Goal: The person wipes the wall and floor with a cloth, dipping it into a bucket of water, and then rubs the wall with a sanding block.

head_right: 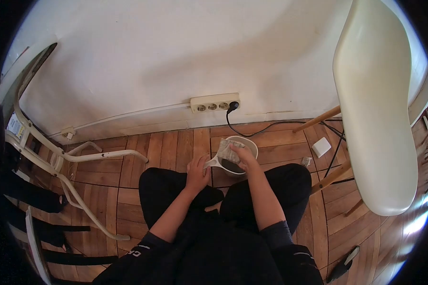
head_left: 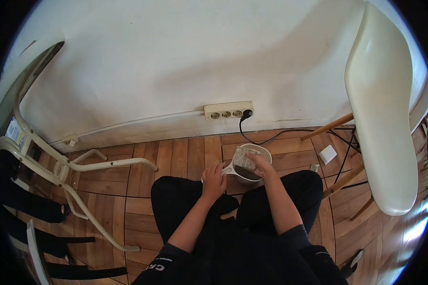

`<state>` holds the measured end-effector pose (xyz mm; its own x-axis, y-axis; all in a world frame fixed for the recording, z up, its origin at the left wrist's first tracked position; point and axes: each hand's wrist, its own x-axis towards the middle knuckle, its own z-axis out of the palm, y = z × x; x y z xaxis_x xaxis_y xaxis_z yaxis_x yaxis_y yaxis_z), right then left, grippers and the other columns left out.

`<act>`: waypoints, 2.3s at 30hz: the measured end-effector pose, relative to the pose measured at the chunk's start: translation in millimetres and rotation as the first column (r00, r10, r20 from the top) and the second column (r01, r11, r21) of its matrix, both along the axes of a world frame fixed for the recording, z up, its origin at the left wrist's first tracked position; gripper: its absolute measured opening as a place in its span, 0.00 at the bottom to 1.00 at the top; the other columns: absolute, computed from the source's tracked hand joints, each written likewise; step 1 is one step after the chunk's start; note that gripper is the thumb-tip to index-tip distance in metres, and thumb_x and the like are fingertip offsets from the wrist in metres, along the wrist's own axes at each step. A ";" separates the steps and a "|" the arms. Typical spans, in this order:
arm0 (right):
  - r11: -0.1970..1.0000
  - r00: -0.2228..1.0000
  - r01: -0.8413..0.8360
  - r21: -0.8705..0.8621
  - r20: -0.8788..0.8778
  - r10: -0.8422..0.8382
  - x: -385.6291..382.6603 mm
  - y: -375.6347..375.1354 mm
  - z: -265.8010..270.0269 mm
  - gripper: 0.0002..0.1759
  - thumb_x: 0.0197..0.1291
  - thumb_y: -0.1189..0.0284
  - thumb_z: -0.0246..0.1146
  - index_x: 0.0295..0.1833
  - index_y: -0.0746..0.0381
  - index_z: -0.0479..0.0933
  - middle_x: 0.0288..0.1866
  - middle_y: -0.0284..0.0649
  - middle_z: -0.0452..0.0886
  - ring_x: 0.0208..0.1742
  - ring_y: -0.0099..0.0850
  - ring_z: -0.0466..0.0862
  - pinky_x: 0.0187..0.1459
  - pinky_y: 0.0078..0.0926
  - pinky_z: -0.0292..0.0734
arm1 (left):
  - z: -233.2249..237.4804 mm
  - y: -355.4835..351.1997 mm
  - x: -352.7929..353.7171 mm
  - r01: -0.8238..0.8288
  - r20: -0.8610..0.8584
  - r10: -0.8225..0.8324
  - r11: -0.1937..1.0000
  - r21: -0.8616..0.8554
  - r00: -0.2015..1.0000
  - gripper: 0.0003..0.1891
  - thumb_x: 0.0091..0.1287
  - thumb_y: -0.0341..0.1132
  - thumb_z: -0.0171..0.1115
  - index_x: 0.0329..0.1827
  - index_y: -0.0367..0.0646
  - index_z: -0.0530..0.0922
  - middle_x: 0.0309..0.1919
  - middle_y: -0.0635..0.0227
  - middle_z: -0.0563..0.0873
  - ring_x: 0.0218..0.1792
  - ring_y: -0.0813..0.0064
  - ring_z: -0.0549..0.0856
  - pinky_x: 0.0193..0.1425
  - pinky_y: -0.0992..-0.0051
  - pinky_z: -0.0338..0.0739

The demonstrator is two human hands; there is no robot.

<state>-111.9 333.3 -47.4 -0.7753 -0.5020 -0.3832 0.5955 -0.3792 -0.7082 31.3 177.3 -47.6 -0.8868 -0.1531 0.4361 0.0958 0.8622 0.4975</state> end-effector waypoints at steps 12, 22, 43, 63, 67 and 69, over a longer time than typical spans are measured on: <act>0.990 0.995 0.103 0.092 0.005 -0.104 7.2 -1.5 16.5 0.20 0.56 0.57 0.66 0.45 0.60 0.73 0.35 0.36 0.76 0.31 0.28 0.77 0.30 0.24 0.75 | -2.6 -0.5 -1.5 -0.002 0.004 0.002 1.000 0.001 1.000 0.22 0.60 0.32 0.56 0.59 0.44 0.69 0.50 0.57 0.74 0.55 0.57 0.72 0.61 0.58 0.59; 0.879 0.984 0.130 0.459 -0.167 -0.059 8.7 -8.6 8.7 0.26 0.51 0.45 0.65 0.25 0.56 0.69 0.14 0.26 0.63 0.12 0.20 0.63 0.13 0.20 0.56 | -1.4 -1.5 -3.2 0.009 -0.024 -0.008 1.000 0.021 1.000 0.23 0.59 0.32 0.57 0.59 0.44 0.69 0.50 0.59 0.74 0.54 0.57 0.73 0.59 0.58 0.60; 0.739 0.861 0.226 0.635 -0.486 0.154 11.6 -1.2 15.2 0.24 0.59 0.56 0.61 0.51 0.64 0.75 0.44 0.43 0.80 0.43 0.36 0.81 0.44 0.32 0.75 | 14.8 -39.7 -17.5 0.032 -0.021 -0.027 0.937 0.347 0.999 0.19 0.61 0.36 0.58 0.55 0.43 0.70 0.48 0.59 0.77 0.53 0.57 0.74 0.55 0.57 0.66; 0.098 0.211 0.960 0.263 -0.443 -0.871 -113.4 -221.4 -43.9 0.24 0.69 0.65 0.47 0.66 0.65 0.58 0.61 0.49 0.67 0.61 0.47 0.69 0.60 0.35 0.67 | 52.7 -100.7 -15.7 -0.085 0.066 0.056 0.770 0.632 0.996 0.11 0.65 0.33 0.57 0.44 0.34 0.77 0.40 0.60 0.79 0.45 0.69 0.79 0.52 0.73 0.71; 0.182 0.170 0.983 -0.015 -0.293 -0.941 -141.2 -223.9 -40.8 0.26 0.69 0.66 0.46 0.68 0.65 0.54 0.66 0.52 0.60 0.66 0.45 0.63 0.66 0.37 0.61 | 53.2 -102.1 -22.5 -0.057 0.082 0.005 0.753 0.656 0.997 0.10 0.65 0.32 0.57 0.44 0.34 0.77 0.41 0.60 0.80 0.45 0.70 0.79 0.52 0.73 0.71; 0.180 0.137 0.984 0.004 -0.661 -0.738 -140.3 -233.8 -52.4 0.32 0.68 0.65 0.47 0.72 0.65 0.47 0.73 0.53 0.47 0.73 0.47 0.51 0.71 0.39 0.49 | 49.5 -103.7 -28.2 -0.040 0.057 0.000 0.719 0.694 0.998 0.11 0.64 0.32 0.57 0.44 0.34 0.76 0.40 0.58 0.79 0.44 0.66 0.79 0.51 0.71 0.71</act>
